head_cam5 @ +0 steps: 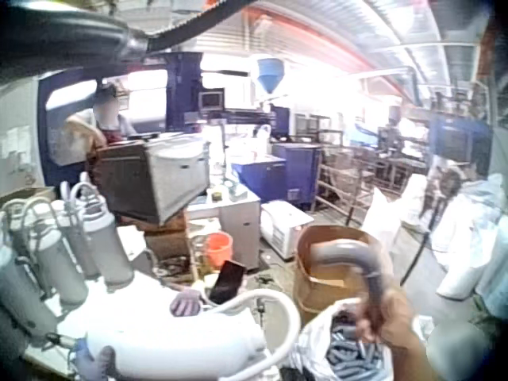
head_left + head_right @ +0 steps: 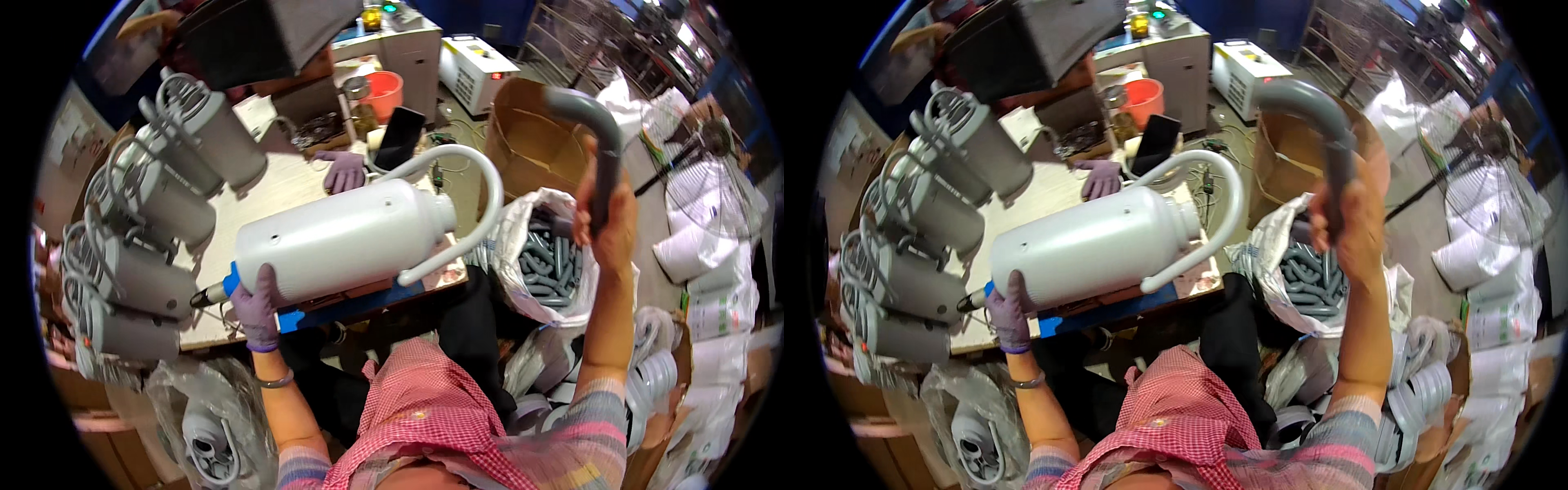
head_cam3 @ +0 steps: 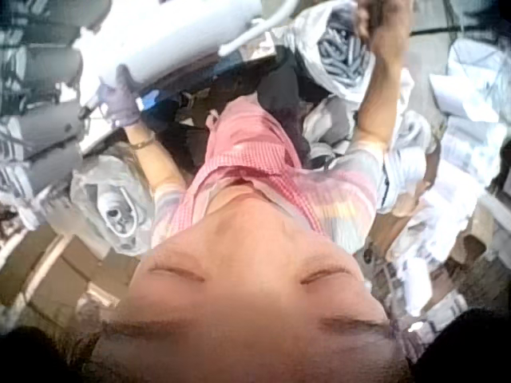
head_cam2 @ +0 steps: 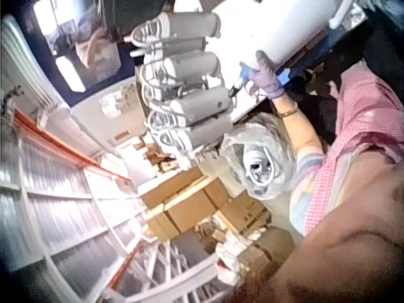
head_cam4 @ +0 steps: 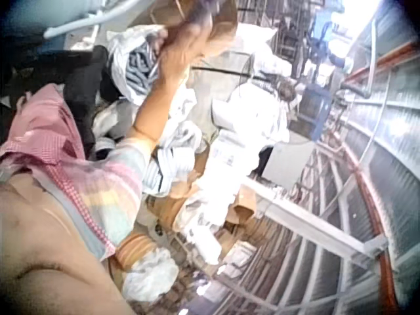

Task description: The person assembles grey plastic garden sprayers by attaching handles to the main bodies. They use a blue handheld tool to secure the handle joints, then place the completed units on a table. The process is repeated for multiple units in a workshop environment.

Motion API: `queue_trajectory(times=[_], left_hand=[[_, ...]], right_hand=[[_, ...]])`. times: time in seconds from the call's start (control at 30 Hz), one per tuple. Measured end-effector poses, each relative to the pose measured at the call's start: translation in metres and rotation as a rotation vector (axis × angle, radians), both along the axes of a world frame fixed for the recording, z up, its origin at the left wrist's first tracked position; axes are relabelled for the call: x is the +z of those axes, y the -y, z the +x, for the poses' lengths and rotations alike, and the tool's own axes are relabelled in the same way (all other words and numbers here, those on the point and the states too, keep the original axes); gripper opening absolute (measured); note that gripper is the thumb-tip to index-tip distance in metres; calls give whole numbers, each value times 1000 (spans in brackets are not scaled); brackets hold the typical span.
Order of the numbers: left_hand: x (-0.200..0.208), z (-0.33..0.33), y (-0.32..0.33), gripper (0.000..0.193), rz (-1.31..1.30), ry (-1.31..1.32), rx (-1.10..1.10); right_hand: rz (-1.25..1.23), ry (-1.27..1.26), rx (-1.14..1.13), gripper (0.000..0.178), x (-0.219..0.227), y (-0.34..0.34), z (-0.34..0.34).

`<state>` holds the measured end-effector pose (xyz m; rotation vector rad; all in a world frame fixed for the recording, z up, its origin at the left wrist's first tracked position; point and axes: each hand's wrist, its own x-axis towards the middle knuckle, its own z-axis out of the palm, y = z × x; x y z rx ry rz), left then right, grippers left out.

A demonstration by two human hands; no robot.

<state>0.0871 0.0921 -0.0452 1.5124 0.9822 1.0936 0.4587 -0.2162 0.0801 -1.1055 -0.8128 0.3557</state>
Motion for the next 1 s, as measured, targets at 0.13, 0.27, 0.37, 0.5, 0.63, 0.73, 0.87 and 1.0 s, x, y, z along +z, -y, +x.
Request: queue_trajectory(times=[0.13,0.27,0.37,0.5,0.63,0.73,0.87,1.0], left_hand=[[5,5,10,38,28,11,23],[9,6,16,38,-21,-20,3],[4,5,15,40,-60,-18,-11],[0,7,13,39,-80,18,-20],[4,9,13,39,-93,48,-26],[5,8,12,38,-86,19,-31],[3,6,12,36,-116,-15,-45],[-1,7,11,36,-138,4,-34]], right_hand=[[-289,223,362,40,35,-135,-35],[-438,360,567,38,25,-211,-66],[-509,410,575,38,13,-231,-74],[-623,505,551,39,5,-244,-76],[-704,588,596,40,9,-251,-82],[-729,596,625,41,7,-254,-82],[-772,552,650,36,11,-251,-81],[-734,558,649,39,6,-247,-78]])
